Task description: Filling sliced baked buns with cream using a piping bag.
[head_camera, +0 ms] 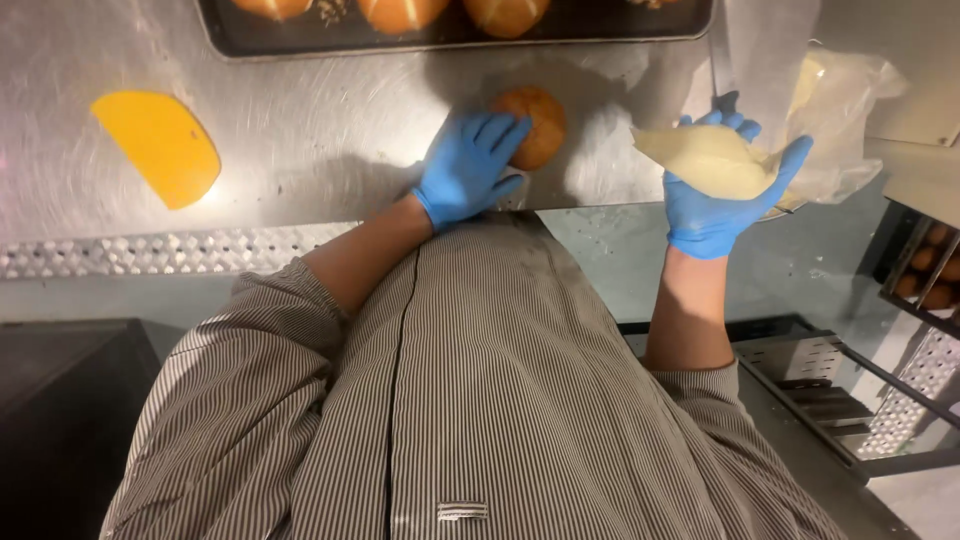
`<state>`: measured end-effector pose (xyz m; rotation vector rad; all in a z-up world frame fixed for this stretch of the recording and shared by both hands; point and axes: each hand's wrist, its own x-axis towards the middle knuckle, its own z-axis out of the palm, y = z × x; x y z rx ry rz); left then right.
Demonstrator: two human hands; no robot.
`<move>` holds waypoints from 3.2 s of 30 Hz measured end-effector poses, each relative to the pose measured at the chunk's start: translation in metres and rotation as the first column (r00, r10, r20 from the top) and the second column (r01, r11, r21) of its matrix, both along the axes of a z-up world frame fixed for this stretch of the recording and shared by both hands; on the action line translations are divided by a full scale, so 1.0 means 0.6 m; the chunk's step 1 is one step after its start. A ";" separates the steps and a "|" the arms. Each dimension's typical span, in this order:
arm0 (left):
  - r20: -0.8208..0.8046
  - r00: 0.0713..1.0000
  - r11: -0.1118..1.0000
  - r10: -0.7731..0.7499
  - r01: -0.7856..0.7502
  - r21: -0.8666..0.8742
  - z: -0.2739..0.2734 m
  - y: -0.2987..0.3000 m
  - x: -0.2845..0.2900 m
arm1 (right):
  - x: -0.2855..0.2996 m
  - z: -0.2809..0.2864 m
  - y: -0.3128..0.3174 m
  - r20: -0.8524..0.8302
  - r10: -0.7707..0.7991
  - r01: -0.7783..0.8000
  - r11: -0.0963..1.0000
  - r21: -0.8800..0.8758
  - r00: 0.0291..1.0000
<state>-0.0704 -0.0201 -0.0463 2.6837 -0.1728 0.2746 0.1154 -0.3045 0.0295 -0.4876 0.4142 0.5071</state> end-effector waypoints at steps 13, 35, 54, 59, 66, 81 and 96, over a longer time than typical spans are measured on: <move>-0.074 0.997 0.975 -0.015 -0.002 -0.223 0.002 -0.032 -0.029 | -0.015 -0.021 0.107 -0.084 0.054 -0.065 0.989 -0.135 0.995; -0.318 0.943 0.778 0.099 -0.273 -0.566 -0.029 -0.050 -0.077 | -0.076 -0.099 0.182 0.593 0.321 0.005 0.877 -0.480 0.738; -0.057 0.990 0.906 0.131 -0.143 -0.398 0.000 0.003 -0.017 | -0.069 -0.104 0.177 0.628 0.273 0.002 0.916 -0.401 0.729; -0.235 0.969 0.904 0.079 -0.169 -0.392 0.043 0.000 -0.041 | -0.073 -0.091 0.187 0.609 0.188 0.110 0.902 -0.417 0.770; -0.117 0.989 0.767 0.090 -0.144 -0.625 -0.001 -0.033 -0.071 | -0.081 -0.098 0.202 0.595 0.120 0.133 0.922 -0.364 0.795; -0.111 0.990 0.819 0.091 -0.138 -0.557 -0.008 0.004 -0.009 | -0.063 -0.122 0.185 0.640 0.191 0.079 0.926 -0.368 0.745; -0.221 0.974 0.610 0.059 -0.210 -0.764 -0.037 -0.029 -0.057 | -0.071 -0.114 0.194 0.613 0.126 0.137 0.921 -0.364 0.780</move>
